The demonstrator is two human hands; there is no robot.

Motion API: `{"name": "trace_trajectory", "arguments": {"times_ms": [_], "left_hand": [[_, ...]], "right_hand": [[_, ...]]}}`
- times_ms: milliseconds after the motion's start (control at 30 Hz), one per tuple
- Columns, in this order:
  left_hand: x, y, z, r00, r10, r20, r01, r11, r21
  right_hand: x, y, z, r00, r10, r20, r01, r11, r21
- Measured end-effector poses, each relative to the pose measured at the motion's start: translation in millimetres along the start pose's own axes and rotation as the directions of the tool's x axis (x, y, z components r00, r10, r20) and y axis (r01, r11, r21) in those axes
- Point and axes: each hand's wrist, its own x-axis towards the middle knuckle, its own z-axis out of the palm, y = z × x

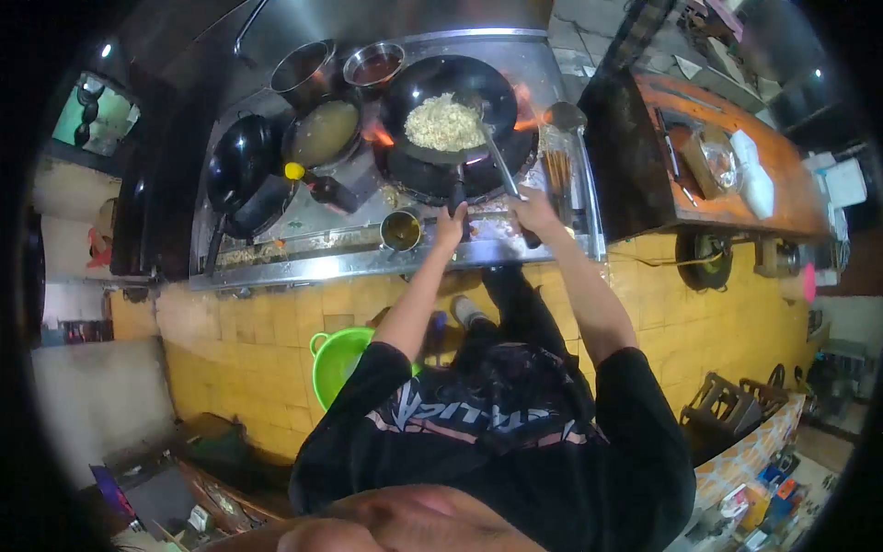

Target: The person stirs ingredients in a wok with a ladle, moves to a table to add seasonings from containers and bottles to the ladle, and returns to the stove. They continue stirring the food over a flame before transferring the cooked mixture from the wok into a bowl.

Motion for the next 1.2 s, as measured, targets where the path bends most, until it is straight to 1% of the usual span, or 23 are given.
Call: {"name": "trace_trajectory", "arguments": {"times_ms": [67, 100, 133, 167, 200, 233, 267, 300, 333, 400, 433, 533, 600, 667, 733, 800, 867, 933, 1000, 1067, 1100, 1133, 1200], "left_hand": [[-25, 16, -8, 0.998, -0.024, -0.065, 0.045, 0.941, 0.334], [-1, -47, -12, 0.937, 0.336, -0.096, -0.27, 0.871, 0.411], [-19, -51, -21, 0.938, 0.343, -0.05, -0.296, 0.866, 0.404], [-38, -50, -30, 0.934, 0.358, -0.004, -0.328, 0.859, 0.394], [-61, -39, -36, 0.992, 0.125, 0.016, -0.124, 0.94, 0.319], [-84, -33, -42, 0.991, -0.119, 0.059, 0.101, 0.963, 0.25], [-95, -43, -49, 0.992, -0.121, 0.047, 0.106, 0.964, 0.246], [-103, -58, -54, 0.978, -0.15, 0.146, 0.117, 0.97, 0.213], [-112, -63, -60, 0.956, -0.167, 0.243, 0.126, 0.976, 0.178], [-141, -66, -77, 0.964, -0.199, 0.176, 0.164, 0.967, 0.195], [-155, -69, -88, 0.965, -0.231, 0.121, 0.201, 0.955, 0.217], [-183, -128, -132, 0.988, -0.145, 0.059, 0.14, 0.987, 0.084], [-198, -187, -148, 0.984, -0.083, -0.155, 0.101, 0.988, 0.117], [-230, -167, -138, 0.982, -0.099, -0.164, 0.105, 0.994, 0.029], [-256, -132, -119, 0.978, -0.104, -0.179, 0.095, 0.994, -0.061], [-272, -100, -83, 0.974, 0.122, -0.193, -0.103, 0.989, 0.102], [-293, -55, -39, 0.964, 0.074, -0.254, -0.07, 0.997, 0.023], [-304, -47, 3, 0.941, 0.049, -0.334, -0.149, 0.948, -0.282], [-316, -53, 34, 0.855, 0.137, -0.5, -0.328, 0.89, -0.316], [-335, -65, 61, 0.687, -0.039, -0.726, -0.343, 0.863, -0.37], [-343, -82, 71, 0.429, 0.027, -0.903, -0.44, 0.879, -0.183], [-355, -103, 74, 0.336, -0.012, -0.942, -0.455, 0.873, -0.173], [-386, -143, 85, 0.155, -0.072, -0.985, -0.396, 0.909, -0.129]], "right_hand": [[-25, -16, -5, 0.996, 0.001, 0.089, -0.033, 0.931, 0.364], [-33, -12, -6, 0.995, -0.009, 0.098, -0.036, 0.89, 0.454], [-47, -11, -3, 0.994, -0.018, 0.112, -0.033, 0.895, 0.444], [-58, -14, -4, 0.997, 0.036, 0.061, -0.065, 0.819, 0.57], [-63, -18, -5, 0.994, 0.103, 0.021, -0.089, 0.723, 0.686], [-63, -15, -6, 0.995, 0.098, 0.033, -0.095, 0.728, 0.68], [-61, -7, -8, 0.98, 0.156, 0.122, -0.198, 0.724, 0.661], [-62, 0, -10, 0.954, 0.216, 0.209, -0.3, 0.713, 0.633], [-60, -3, -12, 0.953, 0.209, 0.221, -0.303, 0.718, 0.626], [-56, -13, -21, 0.982, 0.157, 0.106, -0.176, 0.963, 0.203], [-63, -17, -22, 0.979, 0.147, 0.141, -0.181, 0.944, 0.274], [-99, -23, -31, 0.979, 0.115, 0.169, -0.154, 0.959, 0.238], [-127, -27, -37, 0.975, 0.087, 0.205, -0.128, 0.972, 0.198], [-160, -39, -43, 0.966, 0.064, 0.252, -0.108, 0.98, 0.167], [-189, -56, -44, 0.944, -0.01, 0.33, 0.009, 1.0, 0.004], [-196, -41, -46, 0.877, -0.02, 0.48, 0.037, 0.999, -0.025], [-212, -43, -31, 0.758, -0.078, 0.648, 0.187, 0.977, -0.101], [-224, -27, -9, 0.617, -0.139, 0.774, 0.265, 0.963, -0.038], [-236, -10, 17, 0.417, -0.139, 0.898, 0.198, 0.978, 0.06], [-259, 3, 43, 0.261, -0.245, 0.933, 0.286, 0.943, 0.168], [-256, 23, 57, 0.112, -0.201, 0.973, 0.36, 0.921, 0.149], [-267, 39, 69, 0.012, -0.167, 0.986, 0.38, 0.913, 0.15], [-296, 67, 82, -0.133, -0.248, 0.96, 0.393, 0.876, 0.281]]}}
